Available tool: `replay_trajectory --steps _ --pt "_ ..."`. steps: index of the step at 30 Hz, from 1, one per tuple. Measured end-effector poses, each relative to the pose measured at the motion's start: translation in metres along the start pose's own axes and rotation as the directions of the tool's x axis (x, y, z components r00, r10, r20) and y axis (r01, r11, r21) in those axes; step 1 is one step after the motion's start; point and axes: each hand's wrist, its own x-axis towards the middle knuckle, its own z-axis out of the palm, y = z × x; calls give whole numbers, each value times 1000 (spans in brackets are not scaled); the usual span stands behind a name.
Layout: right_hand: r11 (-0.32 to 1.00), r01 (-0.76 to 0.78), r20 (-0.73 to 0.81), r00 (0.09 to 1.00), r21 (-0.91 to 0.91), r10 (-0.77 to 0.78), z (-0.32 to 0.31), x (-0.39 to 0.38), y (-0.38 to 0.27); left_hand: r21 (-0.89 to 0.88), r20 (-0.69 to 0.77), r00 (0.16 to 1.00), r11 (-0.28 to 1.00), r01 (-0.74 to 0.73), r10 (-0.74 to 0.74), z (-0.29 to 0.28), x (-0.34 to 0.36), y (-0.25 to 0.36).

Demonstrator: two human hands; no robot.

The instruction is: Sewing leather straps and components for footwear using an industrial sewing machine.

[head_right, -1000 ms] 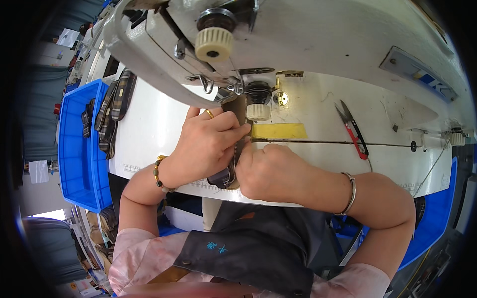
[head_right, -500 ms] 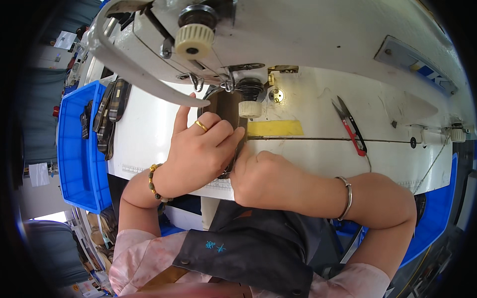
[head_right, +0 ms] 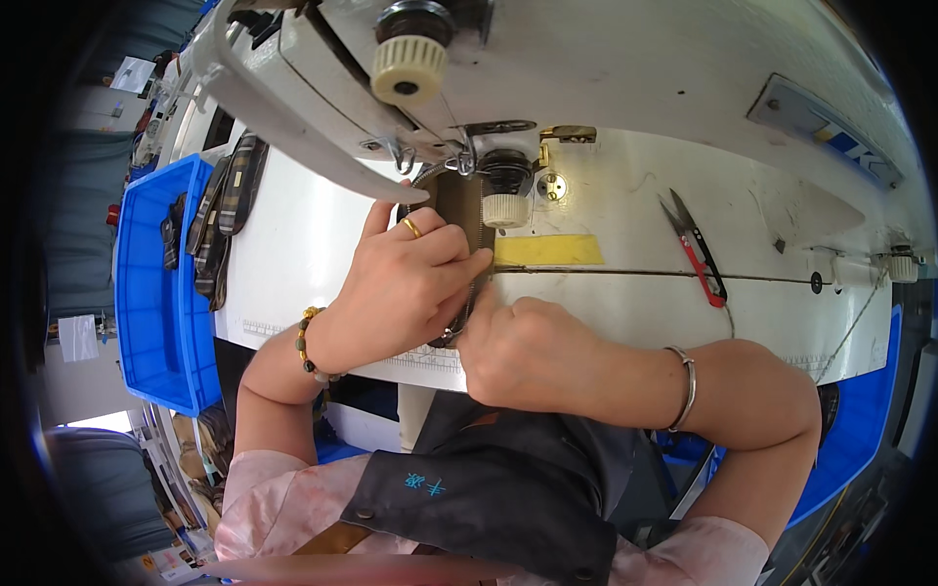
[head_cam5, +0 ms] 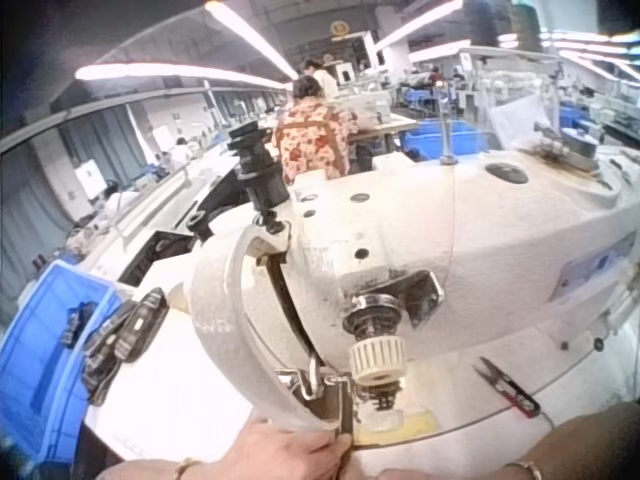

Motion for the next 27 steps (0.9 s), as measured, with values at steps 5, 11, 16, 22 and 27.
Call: replay_trajectory --steps 5,11,16,22,27 --pt "999 -23 4 1000 -42 24 5 1 9 -28 -72 997 1000 3 -5 9 9 -15" --pt "999 -50 -116 992 6 51 19 4 24 -46 -144 989 999 -24 17 19 22 -34" --pt "995 -99 -146 984 25 101 23 4 33 -36 -235 972 999 6 -15 30 24 -40" --pt "993 -88 -74 993 83 94 14 3 27 118 -186 978 990 -77 98 15 16 -31" --pt "989 -92 -80 992 115 102 12 1 23 89 -120 986 990 -108 119 11 16 -31"
